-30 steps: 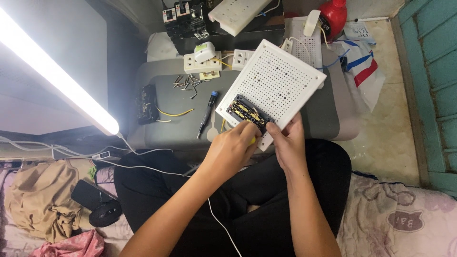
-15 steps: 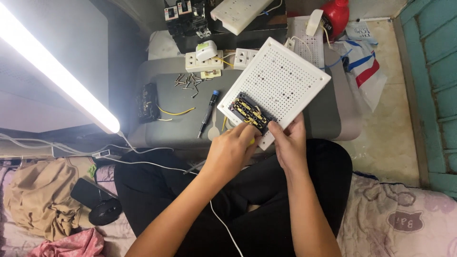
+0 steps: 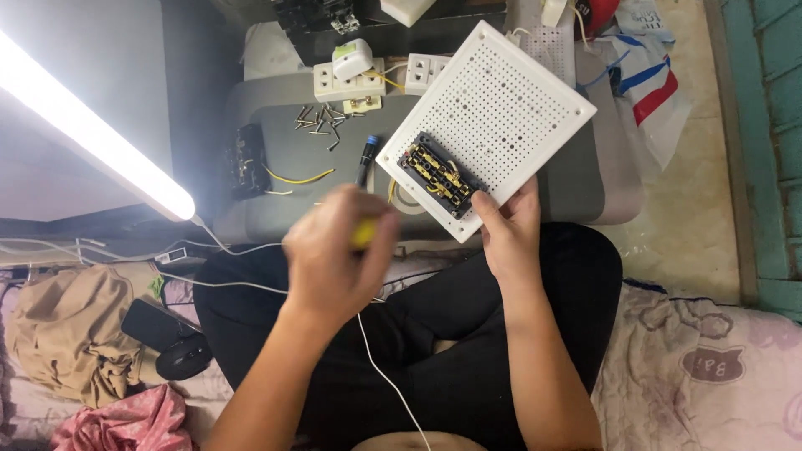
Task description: The person is assembling an electrical panel by mounting a circuit board onto a perforated plastic sheet using a screwdriver and screws.
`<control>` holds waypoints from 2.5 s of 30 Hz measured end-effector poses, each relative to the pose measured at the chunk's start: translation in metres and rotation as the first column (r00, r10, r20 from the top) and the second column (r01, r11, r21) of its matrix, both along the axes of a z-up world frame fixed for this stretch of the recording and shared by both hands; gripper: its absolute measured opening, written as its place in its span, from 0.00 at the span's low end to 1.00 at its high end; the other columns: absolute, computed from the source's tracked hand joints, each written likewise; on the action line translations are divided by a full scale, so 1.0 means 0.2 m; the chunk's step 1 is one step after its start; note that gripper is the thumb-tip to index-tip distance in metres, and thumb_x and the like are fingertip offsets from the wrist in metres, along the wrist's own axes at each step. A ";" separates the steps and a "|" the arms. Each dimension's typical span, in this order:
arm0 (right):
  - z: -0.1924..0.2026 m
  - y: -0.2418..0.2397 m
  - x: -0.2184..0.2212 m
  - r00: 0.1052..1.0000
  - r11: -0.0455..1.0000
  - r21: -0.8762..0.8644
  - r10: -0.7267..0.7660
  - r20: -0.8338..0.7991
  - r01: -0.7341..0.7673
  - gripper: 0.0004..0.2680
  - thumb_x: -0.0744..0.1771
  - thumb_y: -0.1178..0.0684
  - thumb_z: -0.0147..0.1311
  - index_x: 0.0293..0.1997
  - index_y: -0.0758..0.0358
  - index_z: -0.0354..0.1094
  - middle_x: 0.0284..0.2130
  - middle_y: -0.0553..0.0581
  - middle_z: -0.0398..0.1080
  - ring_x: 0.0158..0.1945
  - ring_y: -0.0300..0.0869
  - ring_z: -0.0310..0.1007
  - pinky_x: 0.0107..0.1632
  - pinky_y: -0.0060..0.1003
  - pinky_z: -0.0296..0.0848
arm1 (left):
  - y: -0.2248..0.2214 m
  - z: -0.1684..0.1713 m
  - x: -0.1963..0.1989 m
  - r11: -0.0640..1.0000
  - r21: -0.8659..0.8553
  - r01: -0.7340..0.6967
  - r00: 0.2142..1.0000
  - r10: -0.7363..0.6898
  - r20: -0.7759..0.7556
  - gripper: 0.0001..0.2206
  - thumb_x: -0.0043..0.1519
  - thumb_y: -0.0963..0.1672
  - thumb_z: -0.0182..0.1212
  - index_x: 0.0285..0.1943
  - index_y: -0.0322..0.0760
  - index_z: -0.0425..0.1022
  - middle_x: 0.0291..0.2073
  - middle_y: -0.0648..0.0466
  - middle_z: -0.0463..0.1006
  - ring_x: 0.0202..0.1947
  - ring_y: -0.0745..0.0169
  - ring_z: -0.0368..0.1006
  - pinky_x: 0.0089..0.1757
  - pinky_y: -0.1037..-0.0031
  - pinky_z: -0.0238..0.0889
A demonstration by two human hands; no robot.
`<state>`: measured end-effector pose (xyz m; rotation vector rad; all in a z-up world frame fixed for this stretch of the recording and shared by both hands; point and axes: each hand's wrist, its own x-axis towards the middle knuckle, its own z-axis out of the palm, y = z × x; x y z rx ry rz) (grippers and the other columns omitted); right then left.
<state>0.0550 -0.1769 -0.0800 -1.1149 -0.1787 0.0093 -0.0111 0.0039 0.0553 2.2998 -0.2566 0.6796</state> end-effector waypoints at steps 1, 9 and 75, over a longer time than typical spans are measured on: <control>0.00 0.00 0.00 1.000 1.000 -0.001 0.001 -0.003 -0.001 0.25 0.67 0.62 0.50 0.70 0.64 0.40 0.63 0.64 0.57 0.64 0.49 0.60 0.61 0.45 0.67 | 0.00 0.04 0.01 1.000 -0.001 -0.001 1.000 0.001 -0.003 0.01 0.59 0.42 0.57 0.35 0.43 0.72 0.25 0.53 0.75 0.25 0.46 0.74 0.30 0.61 0.67; 0.10 0.02 -0.02 1.000 0.998 0.056 0.016 -0.020 -0.015 0.24 0.66 0.58 0.54 0.68 0.63 0.43 0.66 0.64 0.54 0.69 0.51 0.55 0.69 0.47 0.59 | -0.15 0.21 0.09 0.759 -0.627 0.175 0.687 0.362 0.630 0.14 0.67 0.49 0.50 0.32 0.38 0.57 0.14 0.55 0.55 0.11 0.64 0.55 0.17 0.76 0.56; 0.12 -0.01 -0.01 0.996 0.980 -0.176 0.084 -0.026 -0.087 0.27 0.65 0.65 0.49 0.70 0.61 0.35 0.67 0.65 0.49 0.70 0.51 0.52 0.69 0.47 0.58 | 0.21 0.33 -0.18 0.934 0.138 0.328 0.933 -0.298 -0.201 0.12 0.59 0.43 0.62 0.46 0.28 0.70 0.41 0.43 0.76 0.43 0.54 0.77 0.48 0.70 0.70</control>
